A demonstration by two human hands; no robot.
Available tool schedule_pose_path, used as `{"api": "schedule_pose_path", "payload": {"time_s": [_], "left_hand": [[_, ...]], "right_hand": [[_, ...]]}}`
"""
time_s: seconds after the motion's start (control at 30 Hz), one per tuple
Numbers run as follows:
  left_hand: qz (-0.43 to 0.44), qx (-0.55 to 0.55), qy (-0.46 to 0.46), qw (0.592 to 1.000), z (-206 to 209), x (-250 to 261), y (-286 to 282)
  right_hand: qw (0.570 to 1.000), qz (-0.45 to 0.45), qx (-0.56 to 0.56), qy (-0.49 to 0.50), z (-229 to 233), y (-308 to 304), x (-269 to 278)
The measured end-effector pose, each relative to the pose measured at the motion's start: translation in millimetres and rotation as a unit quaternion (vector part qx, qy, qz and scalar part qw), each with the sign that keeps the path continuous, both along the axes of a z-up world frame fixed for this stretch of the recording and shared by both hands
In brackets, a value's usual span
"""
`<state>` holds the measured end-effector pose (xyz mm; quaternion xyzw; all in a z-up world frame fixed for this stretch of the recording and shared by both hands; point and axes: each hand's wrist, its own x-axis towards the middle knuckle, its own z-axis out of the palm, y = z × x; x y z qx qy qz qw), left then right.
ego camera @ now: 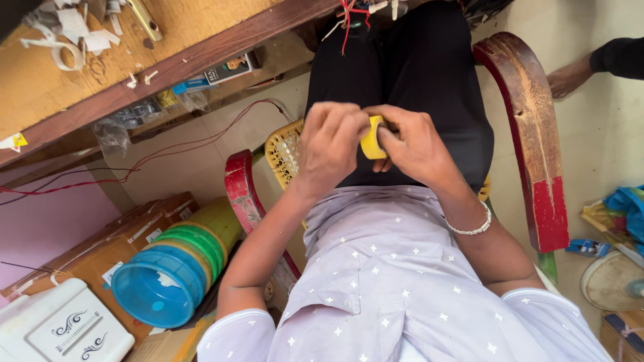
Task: The person sits at a workbench and uses yellow electrical tape to insulate wire connections on a small motor. They use scissors to cut the tape and wrap it around the exposed ends of the wires.
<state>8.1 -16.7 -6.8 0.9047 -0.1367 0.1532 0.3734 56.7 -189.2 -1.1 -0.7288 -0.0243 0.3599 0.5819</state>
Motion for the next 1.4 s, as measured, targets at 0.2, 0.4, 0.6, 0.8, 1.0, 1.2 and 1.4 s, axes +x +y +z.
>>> {"api": "schedule_pose_path", "payload": {"time_s": [0.2,0.4,0.6,0.8,1.0,1.2,1.4], "left_hand": [[-0.088,-0.216,0.216,0.948,5,12,12],[-0.056,-0.267,0.177,0.946,23,0,5],[-0.022,-0.138,0.080,0.987,17,-13,-1],[0.052,-0.174,0.113,0.977,-10,-8,-17],[0.036,-0.323,0.409,0.852,-24,12,-21],[0.155,-0.178,0.080,0.969,26,17,13],[0.183,0.029,-0.158,0.970,67,66,46]], "right_hand": [[0.999,0.009,0.022,-0.027,-7,-10,1],[0.998,0.030,0.050,-0.011,-8,-10,0],[0.997,0.050,0.051,-0.027,-4,-11,-1],[0.996,0.029,0.018,-0.085,-8,-10,-7],[0.970,0.088,-0.152,-0.170,-2,-38,-7],[0.894,0.234,-0.273,-0.268,-10,-55,-31],[0.867,0.277,-0.269,-0.314,-4,-61,-49]]}}
